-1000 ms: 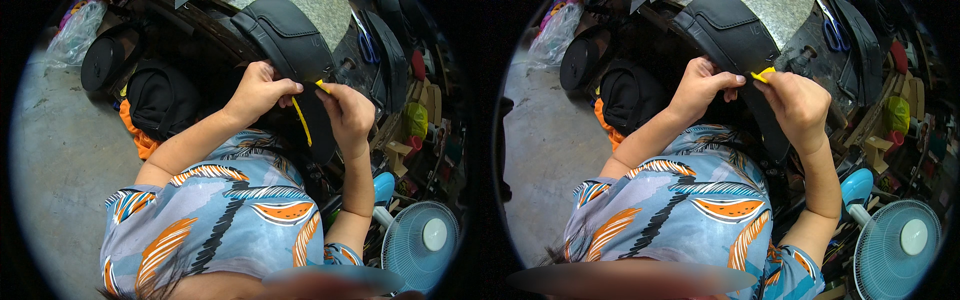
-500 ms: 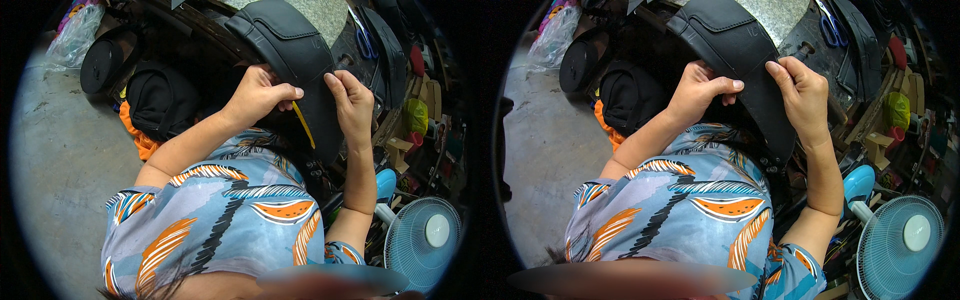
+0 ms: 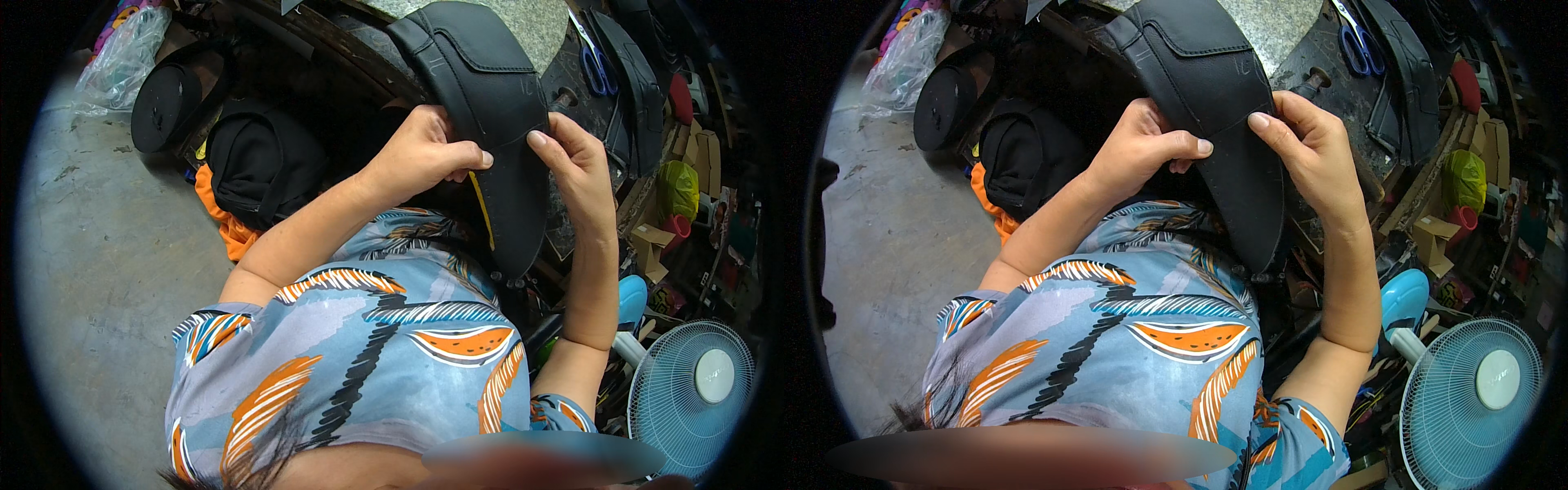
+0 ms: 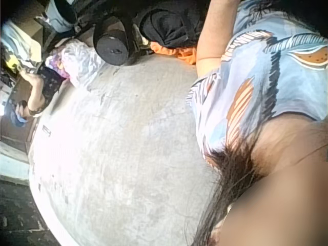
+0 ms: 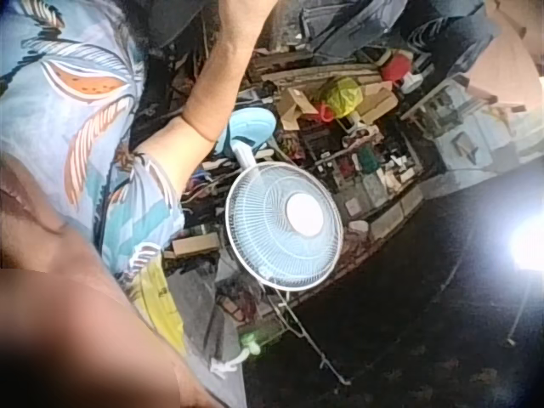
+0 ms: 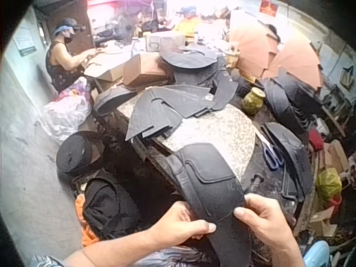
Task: The person assembles a black shoe by hand, repeatedly fitting and adjusting a black upper piece onto a yellow insole. They use a small hammer to tap the edges into place and frequently flip the shoe to check alignment.
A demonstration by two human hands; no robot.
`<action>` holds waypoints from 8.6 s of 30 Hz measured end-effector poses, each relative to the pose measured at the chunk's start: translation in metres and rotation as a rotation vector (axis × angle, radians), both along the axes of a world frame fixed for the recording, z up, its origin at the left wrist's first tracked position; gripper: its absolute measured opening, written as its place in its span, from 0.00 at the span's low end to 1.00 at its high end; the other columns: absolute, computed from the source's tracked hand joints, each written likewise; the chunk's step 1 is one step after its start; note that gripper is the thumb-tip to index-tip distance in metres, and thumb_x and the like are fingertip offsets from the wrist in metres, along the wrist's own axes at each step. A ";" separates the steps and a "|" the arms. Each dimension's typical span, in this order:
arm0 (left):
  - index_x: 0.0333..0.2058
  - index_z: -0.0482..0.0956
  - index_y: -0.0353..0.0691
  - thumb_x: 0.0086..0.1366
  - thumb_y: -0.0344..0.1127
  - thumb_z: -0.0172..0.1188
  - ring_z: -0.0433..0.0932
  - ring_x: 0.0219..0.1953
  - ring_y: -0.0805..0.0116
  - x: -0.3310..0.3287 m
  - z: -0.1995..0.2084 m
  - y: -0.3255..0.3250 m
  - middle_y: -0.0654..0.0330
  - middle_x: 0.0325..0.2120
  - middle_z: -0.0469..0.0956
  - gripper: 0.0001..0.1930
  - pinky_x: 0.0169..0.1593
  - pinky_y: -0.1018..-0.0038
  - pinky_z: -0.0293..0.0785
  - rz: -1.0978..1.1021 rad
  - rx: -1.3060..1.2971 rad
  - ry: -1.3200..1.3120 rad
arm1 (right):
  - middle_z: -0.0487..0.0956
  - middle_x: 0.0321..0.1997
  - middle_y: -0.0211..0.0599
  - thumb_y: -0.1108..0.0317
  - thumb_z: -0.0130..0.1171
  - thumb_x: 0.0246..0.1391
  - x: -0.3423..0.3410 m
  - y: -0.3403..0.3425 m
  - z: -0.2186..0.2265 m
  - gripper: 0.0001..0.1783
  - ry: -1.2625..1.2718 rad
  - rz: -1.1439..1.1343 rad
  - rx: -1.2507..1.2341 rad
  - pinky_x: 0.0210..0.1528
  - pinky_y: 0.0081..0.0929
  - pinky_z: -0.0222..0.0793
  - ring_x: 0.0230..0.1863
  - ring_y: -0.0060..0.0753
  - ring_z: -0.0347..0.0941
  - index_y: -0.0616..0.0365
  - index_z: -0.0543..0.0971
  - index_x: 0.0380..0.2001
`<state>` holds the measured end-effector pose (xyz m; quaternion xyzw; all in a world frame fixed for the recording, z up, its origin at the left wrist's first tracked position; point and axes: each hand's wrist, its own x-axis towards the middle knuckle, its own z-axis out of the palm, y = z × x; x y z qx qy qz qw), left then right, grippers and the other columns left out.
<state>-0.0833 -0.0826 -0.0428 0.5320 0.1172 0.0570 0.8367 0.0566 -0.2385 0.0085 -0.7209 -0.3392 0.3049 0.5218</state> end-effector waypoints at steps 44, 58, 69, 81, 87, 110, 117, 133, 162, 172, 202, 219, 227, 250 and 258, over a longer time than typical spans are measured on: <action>0.45 0.70 0.36 0.74 0.40 0.52 0.84 0.37 0.62 0.019 -0.010 0.027 0.51 0.40 0.81 0.12 0.47 0.66 0.83 0.257 -0.390 0.044 | 0.76 0.58 0.51 0.44 0.73 0.45 0.008 -0.034 0.011 0.49 -0.412 -0.049 -0.132 0.55 0.36 0.71 0.57 0.41 0.75 0.58 0.67 0.65; 0.50 0.78 0.44 0.48 0.46 0.77 0.75 0.54 0.54 0.019 0.062 0.053 0.54 0.41 0.80 0.31 0.55 0.63 0.74 0.532 1.564 -0.627 | 0.83 0.42 0.35 0.78 0.71 0.47 0.010 -0.042 -0.008 0.26 -0.230 -0.206 0.170 0.49 0.24 0.73 0.43 0.25 0.78 0.65 0.76 0.52; 0.42 0.83 0.42 0.53 0.41 0.71 0.80 0.32 0.60 0.045 0.043 0.052 0.59 0.31 0.81 0.18 0.35 0.69 0.77 0.257 1.615 -0.521 | 0.78 0.56 0.37 0.61 0.75 0.44 0.038 -0.060 -0.013 0.42 -1.088 -0.155 -0.277 0.63 0.39 0.68 0.63 0.42 0.71 0.52 0.70 0.64; 0.37 0.82 0.42 0.55 0.43 0.69 0.81 0.34 0.62 0.035 0.043 0.050 0.61 0.29 0.81 0.15 0.36 0.70 0.77 0.189 1.537 -0.519 | 0.79 0.52 0.37 0.62 0.68 0.53 0.058 -0.052 -0.013 0.26 -0.568 -0.242 0.073 0.61 0.33 0.67 0.57 0.37 0.73 0.56 0.79 0.56; 0.39 0.82 0.40 0.52 0.39 0.72 0.79 0.29 0.60 0.035 0.043 0.044 0.58 0.27 0.78 0.17 0.32 0.69 0.75 0.131 1.477 -0.636 | 0.81 0.39 0.34 0.63 0.74 0.47 0.029 -0.034 0.028 0.23 -0.485 0.054 -0.003 0.45 0.23 0.74 0.41 0.27 0.79 0.60 0.83 0.46; 0.48 0.81 0.44 0.45 0.49 0.76 0.80 0.39 0.60 0.024 0.034 0.059 0.60 0.33 0.80 0.30 0.40 0.68 0.78 0.082 1.579 -0.461 | 0.79 0.34 0.35 0.75 0.65 0.54 0.024 -0.040 0.027 0.08 -0.503 0.012 -0.001 0.40 0.19 0.68 0.36 0.24 0.74 0.67 0.81 0.37; 0.53 0.78 0.42 0.45 0.47 0.78 0.80 0.48 0.60 -0.005 0.025 0.110 0.56 0.43 0.82 0.36 0.50 0.70 0.79 -0.018 1.413 -0.268 | 0.77 0.37 0.32 0.77 0.64 0.55 0.038 -0.062 0.025 0.09 -0.458 -0.040 0.020 0.43 0.17 0.65 0.39 0.22 0.71 0.66 0.80 0.40; 0.46 0.84 0.34 0.60 0.47 0.70 0.84 0.34 0.64 -0.017 0.032 0.128 0.52 0.35 0.85 0.23 0.42 0.74 0.79 -0.052 0.961 -0.149 | 0.76 0.41 0.33 0.77 0.63 0.56 0.056 -0.100 0.013 0.09 -0.433 -0.086 0.019 0.46 0.18 0.64 0.42 0.22 0.70 0.66 0.79 0.40; 0.44 0.83 0.36 0.58 0.24 0.66 0.83 0.43 0.61 -0.006 0.040 0.149 0.57 0.39 0.85 0.13 0.48 0.71 0.80 0.234 1.652 -0.636 | 0.81 0.36 0.43 0.76 0.70 0.45 0.012 -0.080 0.048 0.17 -1.322 0.020 0.103 0.41 0.36 0.75 0.37 0.44 0.78 0.62 0.78 0.40; 0.40 0.82 0.39 0.57 0.25 0.66 0.81 0.39 0.60 0.012 0.035 0.137 0.57 0.36 0.82 0.11 0.45 0.68 0.78 0.254 1.556 -0.396 | 0.79 0.33 0.43 0.81 0.67 0.45 0.022 -0.068 0.025 0.13 -1.053 -0.027 0.084 0.39 0.34 0.72 0.35 0.42 0.76 0.64 0.77 0.36; 0.38 0.85 0.50 0.56 0.37 0.69 0.82 0.40 0.68 0.069 0.007 0.074 0.68 0.33 0.84 0.10 0.58 0.62 0.75 0.363 1.696 -0.747 | 0.78 0.32 0.42 0.78 0.67 0.46 0.030 -0.061 0.005 0.11 -1.076 -0.013 0.077 0.36 0.33 0.71 0.33 0.43 0.76 0.63 0.77 0.34; 0.35 0.82 0.34 0.62 0.45 0.68 0.79 0.28 0.58 0.031 0.031 0.007 0.51 0.25 0.78 0.17 0.35 0.69 0.76 0.197 0.935 -0.159 | 0.76 0.46 0.46 0.72 0.73 0.42 -0.021 -0.021 0.003 0.24 -1.080 -0.063 -0.039 0.48 0.40 0.71 0.48 0.48 0.74 0.61 0.74 0.43; 0.32 0.74 0.35 0.56 0.47 0.72 0.83 0.26 0.51 0.025 0.013 0.011 0.52 0.22 0.80 0.21 0.31 0.65 0.78 0.270 1.228 0.113 | 0.78 0.46 0.43 0.72 0.71 0.44 -0.026 -0.017 -0.004 0.20 -0.885 0.155 -0.027 0.50 0.39 0.72 0.49 0.49 0.74 0.59 0.79 0.43; 0.47 0.84 0.43 0.54 0.27 0.63 0.79 0.42 0.60 0.049 0.055 0.053 0.57 0.35 0.78 0.19 0.44 0.68 0.78 0.333 1.954 -0.188 | 0.79 0.52 0.42 0.65 0.66 0.54 0.044 -0.060 0.006 0.22 -1.063 -0.119 -0.485 0.56 0.39 0.70 0.55 0.46 0.73 0.57 0.79 0.53; 0.49 0.75 0.34 0.66 0.40 0.61 0.79 0.49 0.51 0.069 0.028 0.061 0.48 0.43 0.80 0.18 0.54 0.62 0.75 -0.091 1.563 -0.070 | 0.77 0.48 0.40 0.64 0.63 0.56 0.073 -0.085 -0.035 0.22 -1.076 -0.157 -0.546 0.54 0.40 0.68 0.53 0.46 0.73 0.55 0.78 0.53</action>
